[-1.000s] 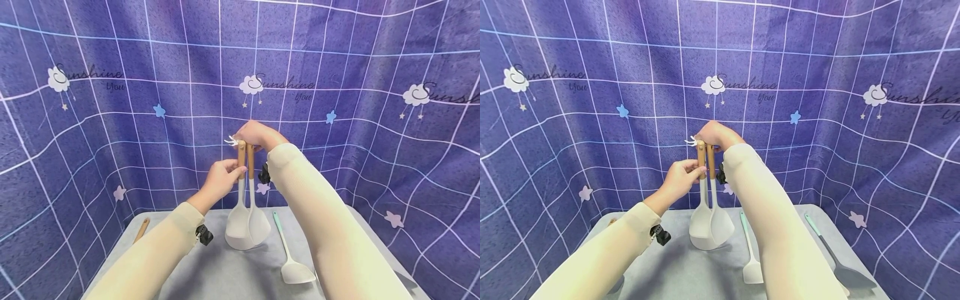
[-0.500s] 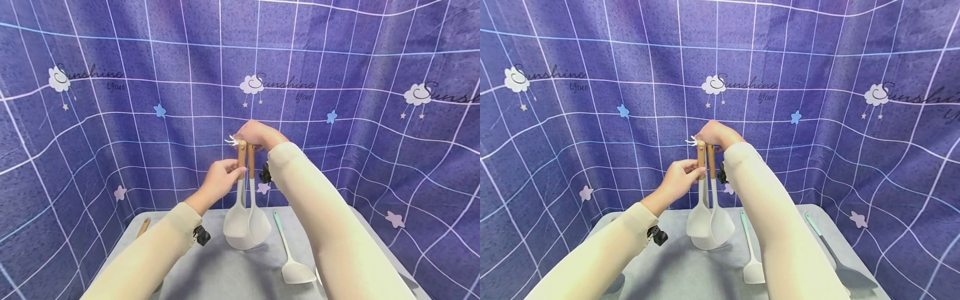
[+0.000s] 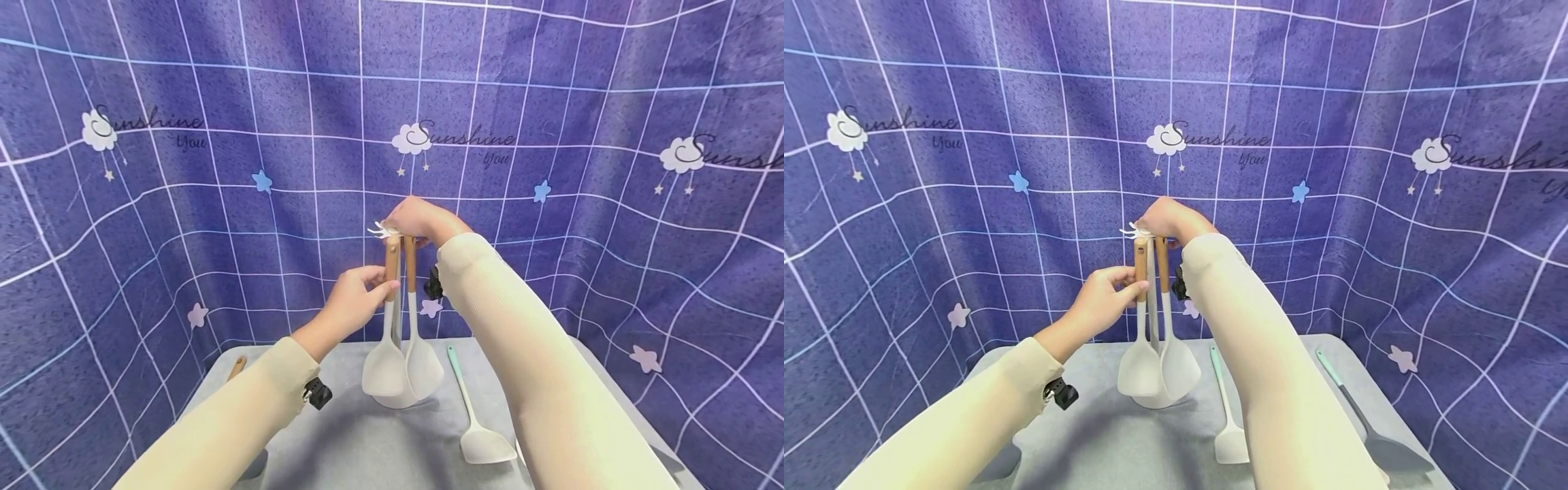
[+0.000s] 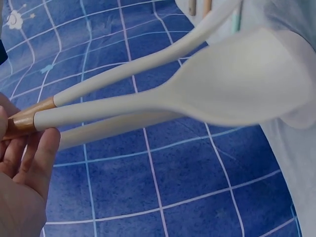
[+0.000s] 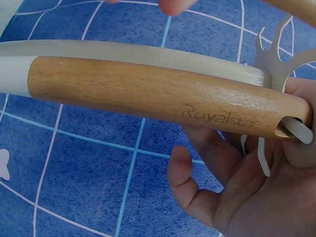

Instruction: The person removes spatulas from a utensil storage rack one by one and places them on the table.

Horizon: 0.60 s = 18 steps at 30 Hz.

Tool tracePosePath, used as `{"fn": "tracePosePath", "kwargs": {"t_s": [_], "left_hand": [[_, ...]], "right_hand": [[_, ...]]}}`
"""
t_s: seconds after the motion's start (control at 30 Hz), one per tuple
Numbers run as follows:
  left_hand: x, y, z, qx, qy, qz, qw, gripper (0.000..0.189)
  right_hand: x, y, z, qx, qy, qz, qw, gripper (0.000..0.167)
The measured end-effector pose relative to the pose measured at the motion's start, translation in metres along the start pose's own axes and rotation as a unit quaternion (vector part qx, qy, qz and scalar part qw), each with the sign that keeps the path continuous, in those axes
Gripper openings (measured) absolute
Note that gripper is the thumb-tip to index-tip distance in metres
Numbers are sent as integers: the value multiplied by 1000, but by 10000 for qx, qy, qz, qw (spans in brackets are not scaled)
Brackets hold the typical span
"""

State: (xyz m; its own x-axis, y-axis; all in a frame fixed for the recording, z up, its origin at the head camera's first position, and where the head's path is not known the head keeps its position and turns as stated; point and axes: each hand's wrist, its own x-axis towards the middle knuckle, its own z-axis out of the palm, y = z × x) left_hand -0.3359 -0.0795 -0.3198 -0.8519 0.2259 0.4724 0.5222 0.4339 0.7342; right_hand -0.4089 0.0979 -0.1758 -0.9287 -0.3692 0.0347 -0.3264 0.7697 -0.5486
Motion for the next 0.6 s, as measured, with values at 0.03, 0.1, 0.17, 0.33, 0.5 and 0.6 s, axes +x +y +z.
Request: {"fn": "tracePosePath", "kwargs": {"t_s": [0.03,0.1,0.17,0.33,0.5,0.6], "left_hand": [[-2,0,-1,31,-40,-27,10000,28],[-5,-1,-4,68,-108,-76,9999,30],[-8,-3,-7,96,-114,-115,9998,30],[-16,-8,-15,501,68,101,9987,23],[-24,-15,-22,854,190,317,9957,14],[-28,-21,-26,677,123,189,9974,14]], "right_hand": [[0,0,0,-23,21,11,10000,34],[0,-1,1,-46,44,20,10000,34],[1,-1,1,-54,35,33,10000,33],[2,-1,1,7,0,31,10000,35],[2,-1,0,69,-96,-25,9999,40],[3,0,0,86,-75,-23,9999,41]]}}
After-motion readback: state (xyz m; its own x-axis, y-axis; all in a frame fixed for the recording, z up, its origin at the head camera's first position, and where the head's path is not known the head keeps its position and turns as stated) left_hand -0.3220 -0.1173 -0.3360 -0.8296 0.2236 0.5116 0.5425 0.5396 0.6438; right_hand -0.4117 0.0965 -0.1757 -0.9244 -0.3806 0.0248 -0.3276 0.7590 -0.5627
